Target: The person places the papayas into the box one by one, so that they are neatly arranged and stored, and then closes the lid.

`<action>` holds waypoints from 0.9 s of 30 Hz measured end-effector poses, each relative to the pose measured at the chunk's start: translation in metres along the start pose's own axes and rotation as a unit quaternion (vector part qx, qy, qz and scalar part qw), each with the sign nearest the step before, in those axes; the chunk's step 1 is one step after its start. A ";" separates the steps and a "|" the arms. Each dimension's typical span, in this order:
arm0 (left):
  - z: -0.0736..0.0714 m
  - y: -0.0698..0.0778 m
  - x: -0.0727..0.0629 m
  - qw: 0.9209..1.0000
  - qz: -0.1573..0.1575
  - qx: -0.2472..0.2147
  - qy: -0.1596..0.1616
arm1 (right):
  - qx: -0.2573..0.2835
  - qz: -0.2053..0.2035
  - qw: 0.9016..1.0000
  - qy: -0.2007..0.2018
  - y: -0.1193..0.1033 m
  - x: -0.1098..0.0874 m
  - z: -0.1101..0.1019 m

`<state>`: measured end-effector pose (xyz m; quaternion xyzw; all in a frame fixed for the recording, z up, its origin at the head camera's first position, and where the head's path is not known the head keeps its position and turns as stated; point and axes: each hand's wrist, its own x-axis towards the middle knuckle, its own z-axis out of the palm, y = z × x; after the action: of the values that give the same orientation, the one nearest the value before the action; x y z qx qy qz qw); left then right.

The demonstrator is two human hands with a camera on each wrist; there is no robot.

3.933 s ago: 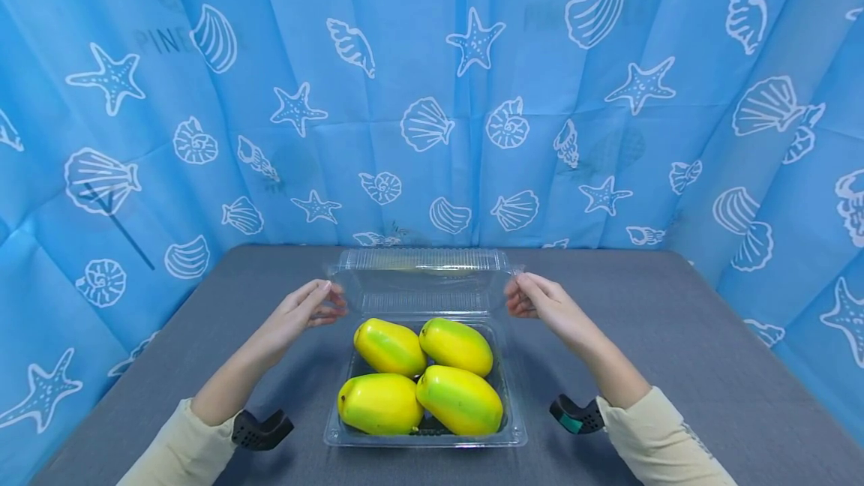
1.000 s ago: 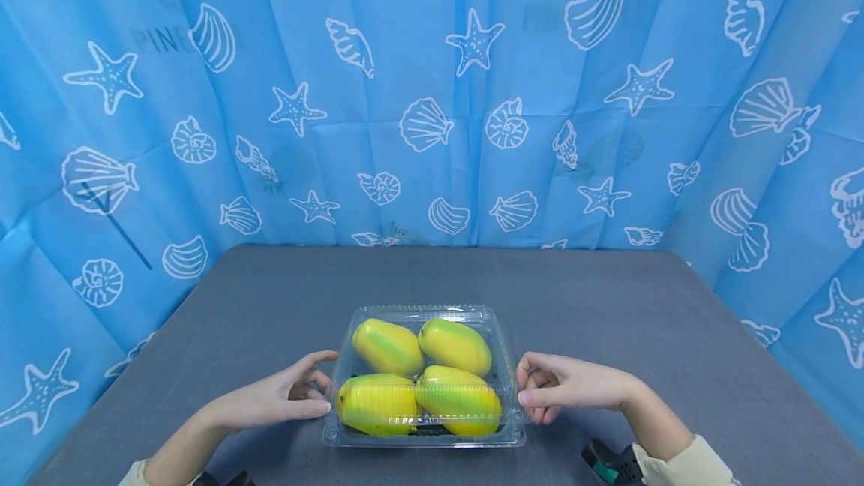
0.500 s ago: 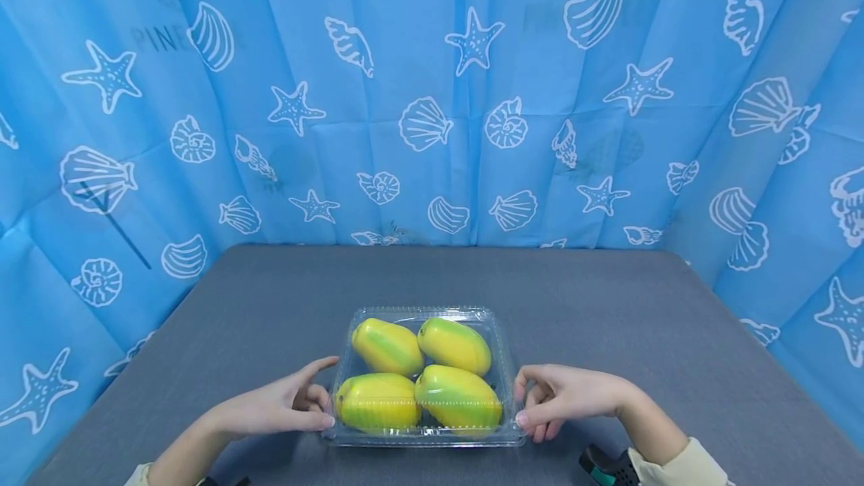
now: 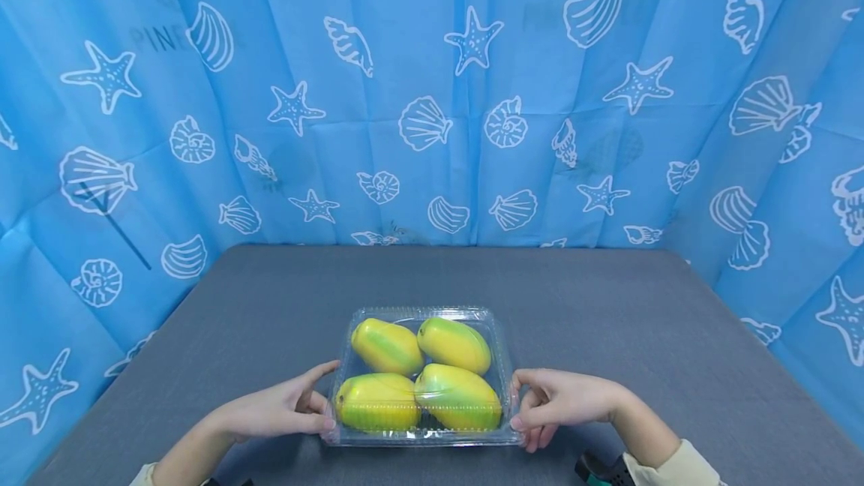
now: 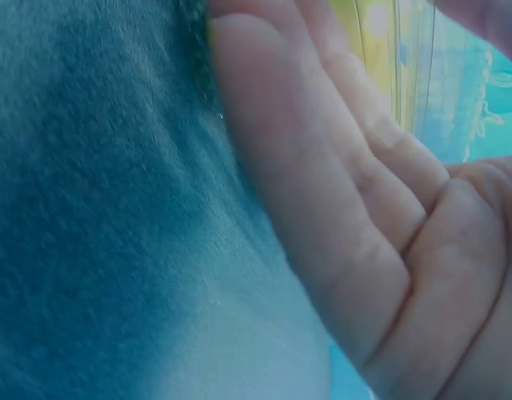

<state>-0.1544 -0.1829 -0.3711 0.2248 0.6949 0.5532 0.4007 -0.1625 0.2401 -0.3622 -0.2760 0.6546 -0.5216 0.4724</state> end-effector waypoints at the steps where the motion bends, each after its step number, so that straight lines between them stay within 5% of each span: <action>1: 0.000 0.000 0.000 1.000 0.004 -0.003 0.000 | 0.003 -0.004 1.000 0.002 0.000 0.000 0.000; 12: 0.003 0.000 0.003 1.000 0.013 -0.003 0.020 | 0.068 -0.022 0.997 0.000 0.006 0.007 0.001; 27: 0.004 0.000 0.002 1.000 0.019 -0.009 0.024 | 0.075 -0.024 0.997 0.022 0.006 0.011 0.004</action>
<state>-0.1524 -0.1788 -0.3723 0.2213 0.6948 0.5721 0.3756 -0.1621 0.2310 -0.3712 -0.2440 0.6174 -0.5864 0.4641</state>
